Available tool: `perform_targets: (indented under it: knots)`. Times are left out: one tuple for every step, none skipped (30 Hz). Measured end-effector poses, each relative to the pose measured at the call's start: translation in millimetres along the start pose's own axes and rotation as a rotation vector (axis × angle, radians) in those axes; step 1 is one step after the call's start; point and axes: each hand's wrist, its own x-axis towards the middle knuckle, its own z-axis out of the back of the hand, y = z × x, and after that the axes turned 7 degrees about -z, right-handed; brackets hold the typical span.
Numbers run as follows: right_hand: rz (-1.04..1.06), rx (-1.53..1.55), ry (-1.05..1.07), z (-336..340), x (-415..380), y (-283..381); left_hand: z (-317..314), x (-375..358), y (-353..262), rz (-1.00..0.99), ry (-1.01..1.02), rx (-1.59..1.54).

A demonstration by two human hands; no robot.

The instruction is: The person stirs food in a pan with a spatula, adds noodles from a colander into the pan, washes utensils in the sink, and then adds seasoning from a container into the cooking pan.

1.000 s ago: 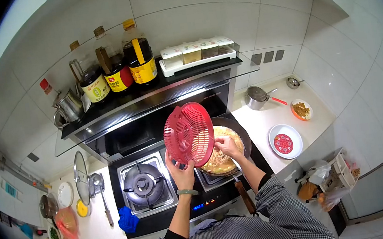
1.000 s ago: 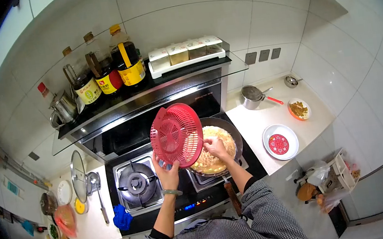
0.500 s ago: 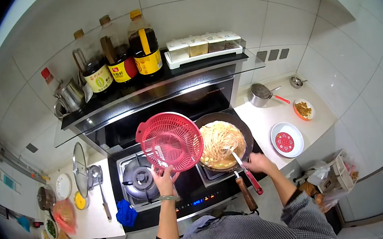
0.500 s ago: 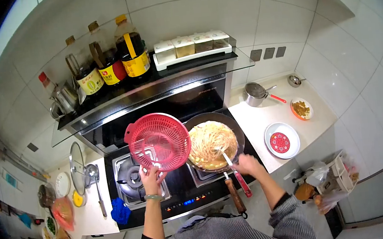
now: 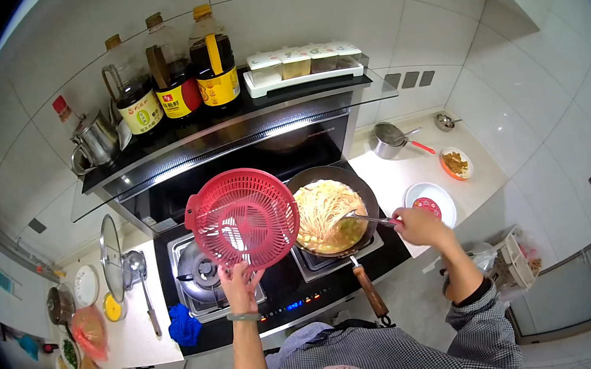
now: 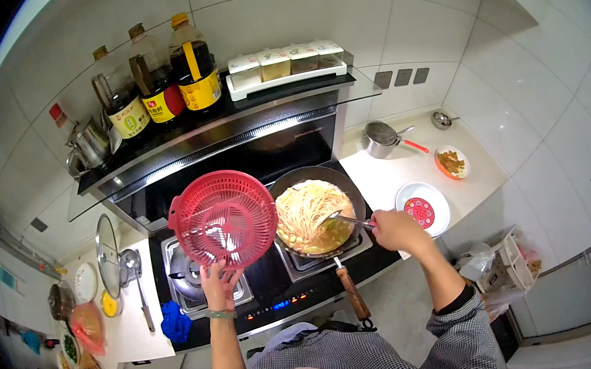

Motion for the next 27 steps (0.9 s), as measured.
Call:
perform_targets:
  knots:
    - [0.000,-0.002,0.000,14,-3,2,-3,1,2,0.001,-0.001,-0.002]
    - [0.013,-0.024,0.021,30,-8,6,-8,4,5,-0.003,0.003,0.045]
    - [0.027,-0.047,0.040,43,-12,11,-13,9,8,-0.008,0.007,0.091]
    - [-0.016,-0.057,0.040,51,-14,14,-18,19,14,-0.042,0.065,0.157]
    - [-0.010,-0.061,0.041,51,-15,14,-34,20,12,-0.095,0.076,0.217]
    - [-0.009,-0.027,0.003,51,-16,13,-39,33,24,-0.230,0.148,0.286]
    - [-0.009,0.007,-0.034,50,-17,13,-43,45,36,-0.365,0.221,0.354]
    - [-0.005,0.004,-0.037,46,-16,12,-53,46,32,-0.369,0.218,0.351]
    - [-0.010,0.051,-0.054,37,-15,10,-65,45,27,-0.553,0.262,0.611]
    - [-0.016,0.099,-0.072,28,-12,6,-76,45,25,-0.737,0.304,0.874]
    - [-0.015,0.100,-0.074,18,-10,4,-83,47,26,-0.740,0.305,0.873]
    - [-0.035,0.164,-0.090,6,-7,4,-90,48,29,-0.830,0.276,0.946]
    - [-0.057,0.232,-0.105,-6,-6,4,-97,49,31,-0.919,0.250,1.020]
    - [-0.066,0.258,-0.151,-19,-7,8,-105,49,31,-0.937,0.316,0.976]
    - [-0.080,0.296,-0.167,-31,-7,12,-113,50,33,-0.939,0.321,0.975]
    - [-0.043,0.331,-0.206,-53,0,6,-121,51,35,-0.941,0.378,0.987]
    - [-0.007,0.368,-0.244,-75,3,-1,-126,51,37,-0.939,0.438,0.999]
    - [-0.008,0.389,-0.245,-87,0,-3,-133,48,35,-0.977,0.474,1.007]
    - [-0.007,0.409,-0.247,-96,-5,-6,-135,46,33,-0.978,0.479,1.007]
    - [0.019,0.378,-0.264,-103,-13,-11,-136,46,32,-1.006,0.501,1.028]
    - [0.018,0.380,-0.265,-103,-21,-13,-136,46,29,-1.033,0.520,1.051]
    - [-0.011,0.345,-0.237,-101,-32,-14,-136,45,27,-1.032,0.522,1.055]
    - [-0.041,0.310,-0.208,-102,-38,-15,-135,43,25,-1.011,0.512,1.037]
    - [-0.057,0.333,-0.201,-108,-38,-17,-134,41,25,-0.989,0.504,1.018]
    - [-0.064,0.337,-0.196,-111,-38,-18,-131,39,27,-0.982,0.510,1.022]
    - [-0.056,0.330,-0.244,-112,-37,-17,-130,38,28,-0.975,0.505,0.986]
    - [-0.043,0.322,-0.300,-109,-34,-15,-131,39,28,-0.976,0.497,0.946]
